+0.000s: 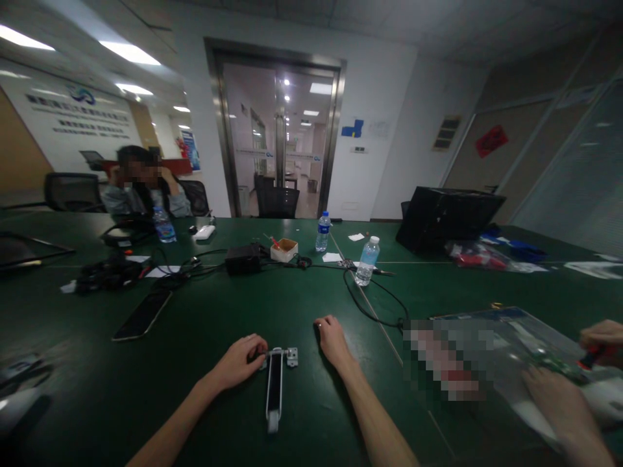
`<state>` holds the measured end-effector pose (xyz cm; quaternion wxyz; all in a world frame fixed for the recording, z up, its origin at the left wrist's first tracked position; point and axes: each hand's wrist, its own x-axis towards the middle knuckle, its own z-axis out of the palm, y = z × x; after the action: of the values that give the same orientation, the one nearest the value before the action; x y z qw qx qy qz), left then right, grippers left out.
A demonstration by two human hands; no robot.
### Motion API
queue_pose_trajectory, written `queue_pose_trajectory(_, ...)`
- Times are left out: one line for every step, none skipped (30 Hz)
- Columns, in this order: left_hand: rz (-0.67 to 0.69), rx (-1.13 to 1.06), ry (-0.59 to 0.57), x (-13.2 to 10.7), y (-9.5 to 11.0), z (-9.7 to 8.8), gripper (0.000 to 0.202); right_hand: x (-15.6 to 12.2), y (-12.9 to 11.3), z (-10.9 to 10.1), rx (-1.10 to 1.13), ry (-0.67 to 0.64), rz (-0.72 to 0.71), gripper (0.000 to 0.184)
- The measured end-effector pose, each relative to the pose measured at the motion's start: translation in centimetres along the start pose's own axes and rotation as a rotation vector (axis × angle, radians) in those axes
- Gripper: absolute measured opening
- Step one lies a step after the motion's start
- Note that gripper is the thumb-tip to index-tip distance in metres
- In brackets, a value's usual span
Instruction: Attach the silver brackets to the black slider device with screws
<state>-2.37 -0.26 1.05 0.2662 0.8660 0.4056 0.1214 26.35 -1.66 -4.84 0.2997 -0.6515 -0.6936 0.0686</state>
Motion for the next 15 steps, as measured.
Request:
queue_pose_trajectory(0.002,-0.005,0.005,-0.1,0.0,0.0,0.016,-0.1,0.0,0.0,0.026,0.014,-0.008,0.032)
queue_pose_trajectory(0.007,-0.010,0.010,-0.1,0.0,0.0,0.015,-0.2,-0.1,0.0,0.054,0.028,-0.018,0.031)
queue_pose_trajectory(0.013,-0.015,0.018,-0.2,-0.1,0.1,0.015,-0.3,-0.2,0.1,0.083,0.041,-0.028,0.030)
queue_pose_trajectory(0.019,-0.019,0.027,-0.2,-0.2,0.1,0.015,-0.4,-0.3,0.1,0.112,0.053,-0.036,0.029)
queue_pose_trajectory(0.023,-0.024,0.036,-0.3,-0.3,0.2,0.016,-0.5,-0.5,0.1,0.138,0.063,-0.041,0.028)
queue_pose_trajectory(0.026,-0.030,0.044,-0.4,-0.4,0.3,0.016,-0.6,-0.7,0.1,0.162,0.075,-0.043,0.027)
queue_pose_trajectory(0.027,-0.036,0.053,-0.4,-0.5,0.3,0.017,-0.7,-0.9,0.1,0.182,0.087,-0.044,0.025)
queue_pose_trajectory(0.028,-0.041,0.062,-0.5,-0.5,0.4,0.018,-0.8,-1.1,0.2,0.198,0.098,-0.044,0.024)
queue_pose_trajectory(0.029,-0.046,0.072,-0.5,-0.6,0.4,0.019,-1.0,-1.3,0.1,0.212,0.108,-0.044,0.023)
queue_pose_trajectory(0.032,-0.049,0.079,-0.6,-0.6,0.5,0.020,-1.1,-1.5,0.1,0.223,0.115,-0.045,0.023)
queue_pose_trajectory(0.032,-0.050,0.086,-0.7,-0.7,0.5,0.020,-1.3,-1.8,0.1,0.233,0.119,-0.046,0.022)
queue_pose_trajectory(0.033,-0.047,0.094,-0.7,-0.6,0.5,0.021,-1.5,-2.0,0.0,0.240,0.119,-0.049,0.023)
queue_pose_trajectory(0.034,-0.041,0.103,-0.8,-0.6,0.5,0.021,-1.7,-2.3,-0.1,0.244,0.115,-0.051,0.023)
queue_pose_trajectory(0.033,-0.034,0.115,-0.8,-0.6,0.5,0.021,-2.0,-2.6,-0.1,0.248,0.111,-0.054,0.024)
queue_pose_trajectory(0.031,-0.026,0.128,-0.8,-0.6,0.6,0.022,-2.2,-2.9,-0.1,0.252,0.108,-0.059,0.025)
